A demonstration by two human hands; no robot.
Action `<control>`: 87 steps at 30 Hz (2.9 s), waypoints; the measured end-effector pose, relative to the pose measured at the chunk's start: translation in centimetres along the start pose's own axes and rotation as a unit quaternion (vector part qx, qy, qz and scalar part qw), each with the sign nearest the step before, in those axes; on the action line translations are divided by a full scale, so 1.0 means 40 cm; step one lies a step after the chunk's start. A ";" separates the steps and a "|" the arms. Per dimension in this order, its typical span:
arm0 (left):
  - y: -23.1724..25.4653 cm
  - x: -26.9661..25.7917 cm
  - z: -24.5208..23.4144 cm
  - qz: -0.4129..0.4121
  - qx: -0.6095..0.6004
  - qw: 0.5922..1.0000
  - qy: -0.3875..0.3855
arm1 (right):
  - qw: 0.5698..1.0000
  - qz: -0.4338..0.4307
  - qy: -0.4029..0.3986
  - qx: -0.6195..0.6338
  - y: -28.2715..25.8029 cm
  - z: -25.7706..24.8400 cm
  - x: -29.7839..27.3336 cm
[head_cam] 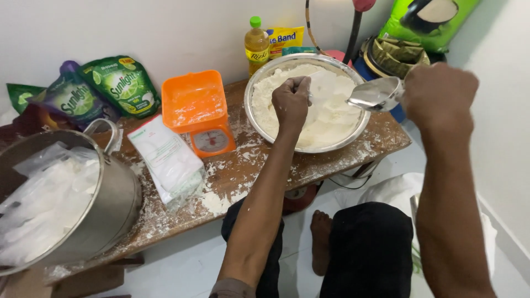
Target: Scooping powder from a large bowl into small plastic bags and weighing them on a scale for portioning.
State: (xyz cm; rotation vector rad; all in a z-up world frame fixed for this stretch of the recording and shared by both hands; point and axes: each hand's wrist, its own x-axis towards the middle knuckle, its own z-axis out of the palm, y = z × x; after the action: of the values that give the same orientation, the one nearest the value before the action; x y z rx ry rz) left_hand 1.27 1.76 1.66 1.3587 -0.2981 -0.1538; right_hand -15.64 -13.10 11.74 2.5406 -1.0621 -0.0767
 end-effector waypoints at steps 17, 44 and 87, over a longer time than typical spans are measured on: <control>-0.045 0.026 0.012 0.074 -0.021 0.997 0.004 | 0.985 -0.129 0.011 0.112 -0.291 0.337 0.093; -0.035 -0.003 0.008 0.079 -0.042 0.995 -0.034 | 0.967 -0.130 -0.012 0.217 -0.302 0.413 0.072; -0.003 -0.035 -0.008 0.019 0.040 0.998 -0.044 | 0.600 0.051 0.158 0.783 -0.335 0.265 0.085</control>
State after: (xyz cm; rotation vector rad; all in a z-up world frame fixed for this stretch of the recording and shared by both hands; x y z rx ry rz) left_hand 0.06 2.44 1.32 1.4264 -0.4073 -0.1727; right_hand -6.25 -10.34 -2.69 3.4169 -1.3287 2.1777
